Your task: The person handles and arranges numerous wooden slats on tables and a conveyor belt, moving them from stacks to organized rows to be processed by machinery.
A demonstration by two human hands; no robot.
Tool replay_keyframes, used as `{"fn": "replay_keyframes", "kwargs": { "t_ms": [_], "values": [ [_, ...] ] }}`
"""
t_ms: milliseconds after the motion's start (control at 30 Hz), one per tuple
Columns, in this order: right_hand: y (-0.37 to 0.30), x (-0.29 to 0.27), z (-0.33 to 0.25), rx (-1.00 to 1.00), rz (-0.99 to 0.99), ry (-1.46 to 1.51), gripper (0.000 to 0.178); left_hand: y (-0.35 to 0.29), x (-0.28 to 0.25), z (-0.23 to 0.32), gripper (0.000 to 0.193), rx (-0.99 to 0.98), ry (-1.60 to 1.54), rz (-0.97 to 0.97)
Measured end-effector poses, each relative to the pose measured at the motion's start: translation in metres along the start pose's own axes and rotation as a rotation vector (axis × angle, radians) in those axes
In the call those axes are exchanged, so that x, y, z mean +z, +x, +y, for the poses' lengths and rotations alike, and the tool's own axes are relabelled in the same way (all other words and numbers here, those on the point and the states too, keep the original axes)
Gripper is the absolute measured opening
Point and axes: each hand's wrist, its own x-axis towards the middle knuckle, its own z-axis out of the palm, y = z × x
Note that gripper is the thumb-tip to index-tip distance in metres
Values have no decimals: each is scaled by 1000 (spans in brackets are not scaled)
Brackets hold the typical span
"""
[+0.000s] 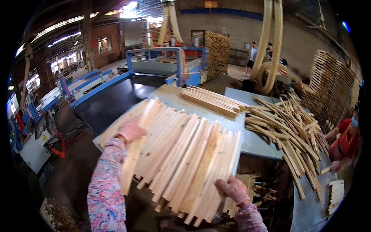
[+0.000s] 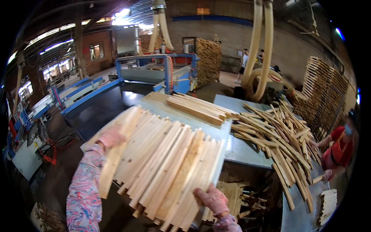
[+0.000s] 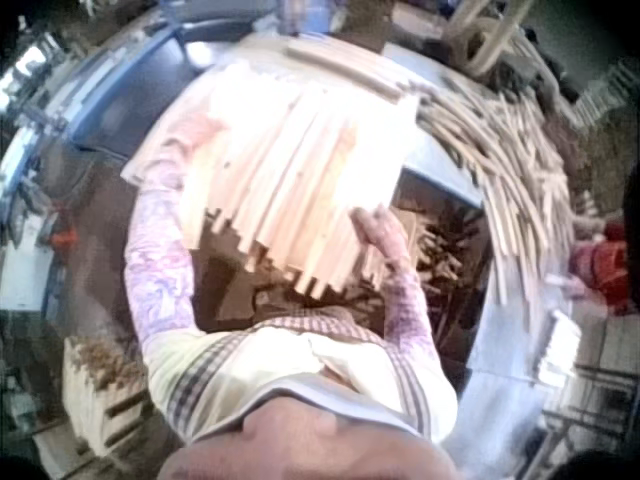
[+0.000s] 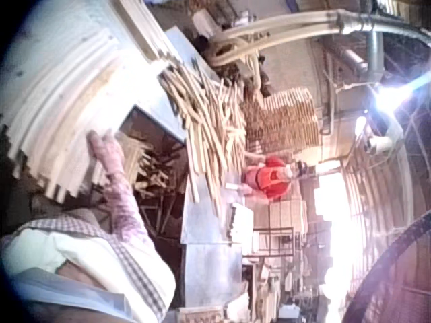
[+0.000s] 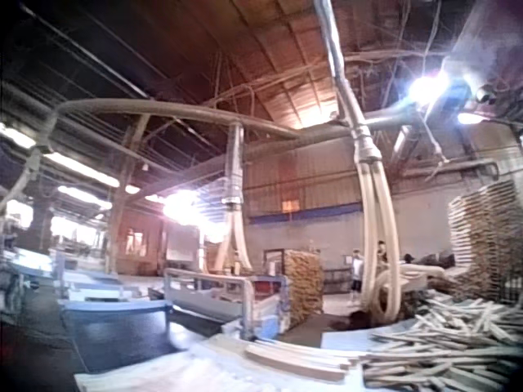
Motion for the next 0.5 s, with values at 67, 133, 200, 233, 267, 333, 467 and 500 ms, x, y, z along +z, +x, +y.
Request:
{"fn": "replay_keyframes", "kwargs": {
  "t_ms": [67, 133, 200, 233, 267, 333, 467, 500],
  "values": [
    [-1, 7, -2, -2, 120, -29, 79, 11, 28, 3, 55, 40, -170, -113],
    [-2, 15, -6, -46, 116, 86, 70, 8, 67, 21, 61, 122, -174, -251],
    [-1, 24, -11, 64, 232, -147, 68, 1, 102, 45, 69, 107, -163, -439],
    [0, 29, -14, 106, 289, -211, 68, -2, 110, 43, 84, 145, -274, -499],
    [0, 33, -16, 78, 306, -177, 68, -1, 115, 41, 94, 101, -248, -560],
    [-1, 40, -22, 171, 319, -158, 64, 4, 113, 19, 95, 243, -472, -684],
    [-6, 43, -39, 293, 352, -208, 56, 38, 81, -70, 89, 357, -407, -728],
    [-7, 43, -43, 312, 346, -205, 57, 51, 74, -94, 87, 425, -325, -480]
  ]
}}
